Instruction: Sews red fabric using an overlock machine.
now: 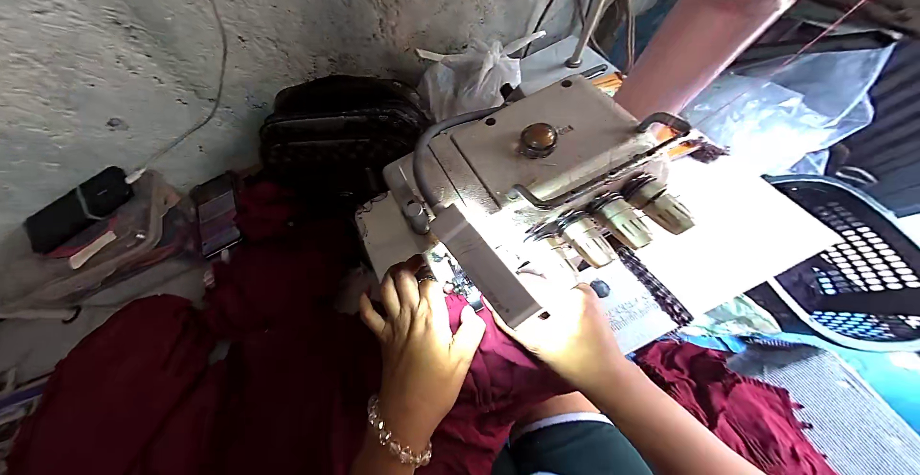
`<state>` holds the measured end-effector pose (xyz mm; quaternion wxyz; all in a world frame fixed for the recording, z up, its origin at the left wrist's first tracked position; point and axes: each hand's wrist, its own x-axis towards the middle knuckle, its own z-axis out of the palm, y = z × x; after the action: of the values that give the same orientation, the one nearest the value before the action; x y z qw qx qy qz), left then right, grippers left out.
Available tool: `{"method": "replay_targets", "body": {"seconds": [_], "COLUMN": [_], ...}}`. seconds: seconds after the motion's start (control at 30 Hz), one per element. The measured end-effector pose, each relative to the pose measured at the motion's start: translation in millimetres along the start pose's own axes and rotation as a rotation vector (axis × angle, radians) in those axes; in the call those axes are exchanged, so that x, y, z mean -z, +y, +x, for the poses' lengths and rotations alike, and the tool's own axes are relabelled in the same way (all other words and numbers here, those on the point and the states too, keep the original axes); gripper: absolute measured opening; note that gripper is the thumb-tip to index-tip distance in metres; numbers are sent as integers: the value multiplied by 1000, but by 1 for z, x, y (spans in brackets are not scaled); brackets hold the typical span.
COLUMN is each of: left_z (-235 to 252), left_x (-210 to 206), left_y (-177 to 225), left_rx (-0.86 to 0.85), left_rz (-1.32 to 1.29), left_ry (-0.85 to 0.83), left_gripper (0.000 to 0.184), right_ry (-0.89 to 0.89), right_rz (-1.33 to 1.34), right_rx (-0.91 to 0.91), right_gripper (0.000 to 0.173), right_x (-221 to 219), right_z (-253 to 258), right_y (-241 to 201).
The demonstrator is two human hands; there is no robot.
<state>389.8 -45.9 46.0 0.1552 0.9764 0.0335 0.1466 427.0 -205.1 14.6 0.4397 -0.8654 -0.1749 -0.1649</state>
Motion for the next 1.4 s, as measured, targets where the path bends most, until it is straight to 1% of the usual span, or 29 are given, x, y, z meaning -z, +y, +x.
{"method": "replay_targets", "body": {"seconds": [0.13, 0.37, 0.43, 0.47, 0.53, 0.57, 0.63, 0.7, 0.77, 0.87, 0.97, 1.0, 1.03, 1.1, 1.13, 1.17, 1.2, 1.23, 1.3, 1.33, 1.4], "left_z": [2, 6, 8, 10, 18, 22, 28, 30, 31, 27, 16, 13, 10, 10, 11, 14, 17, 18, 20, 21, 31], "left_x": [1, -1, -2, 0, 5, 3, -8, -12, -13, -10, -4, -4, -3, -1, 0, -2, -4, -6, -4, 0, 18], "left_y": [-1, -4, -10, -16, -31, -37, -46, -46, -44, -38, -32, -33, -34, -38, -39, -37, -34, -31, -29, -30, -32], "left_rx": [-2, -10, 0, 8, 30, 19, -3, -6, -29, -67, -2, 37, 78, 101, 79, 56, 45, 33, -35, -75, -128], "left_rz": [0, 6, -29, -89, -258, -312, -376, -405, -374, -226, -68, -97, -217, -609, -764, -806, -726, -592, -316, -241, -188], "left_ry": [5, 20, 20, -13, -120, -113, 11, 78, 104, 91, 150, 175, 193, 189, 169, 169, 175, 172, 100, 28, -206], "left_gripper": [47, 56, 60, 61, 50, 43, 31, 22, 18, 21, 24, 24, 22, 25, 23, 20, 18, 17, 19, 22, 27], "right_ry": [17, 26, 27, 27, 23, 24, 26, 19, -12, -62, -85, -60, -26, 9, -22, -65, -109, -141, -167, -172, -177], "right_rz": [-22, -24, -9, -5, 6, 13, 15, 21, 41, 76, 89, 58, 29, 54, 91, 123, 148, 166, 184, 191, 197], "right_rx": [-10, -12, -11, -8, -4, -1, 3, -4, -25, -28, 12, 49, 101, 229, 273, 305, 318, 318, 303, 288, 264], "right_gripper": [26, 25, 24, 24, 24, 24, 24, 24, 24, 24, 20, 20, 21, 18, 15, 13, 13, 13, 14, 14, 14], "right_x": [-3, -4, -5, -5, -5, -5, -6, -5, -4, -2, 6, 10, 15, 20, 20, 20, 18, 17, 15, 16, 18], "right_z": [0, 0, 0, 1, 1, 1, 1, 1, 0, -3, -8, -10, -12, -15, -17, -19, -20, -21, -22, -23, -25], "right_y": [-3, -2, -2, -2, -2, -1, 0, 0, 2, 8, 15, 14, 11, 2, -4, -8, -9, -9, -6, -5, -4]}}
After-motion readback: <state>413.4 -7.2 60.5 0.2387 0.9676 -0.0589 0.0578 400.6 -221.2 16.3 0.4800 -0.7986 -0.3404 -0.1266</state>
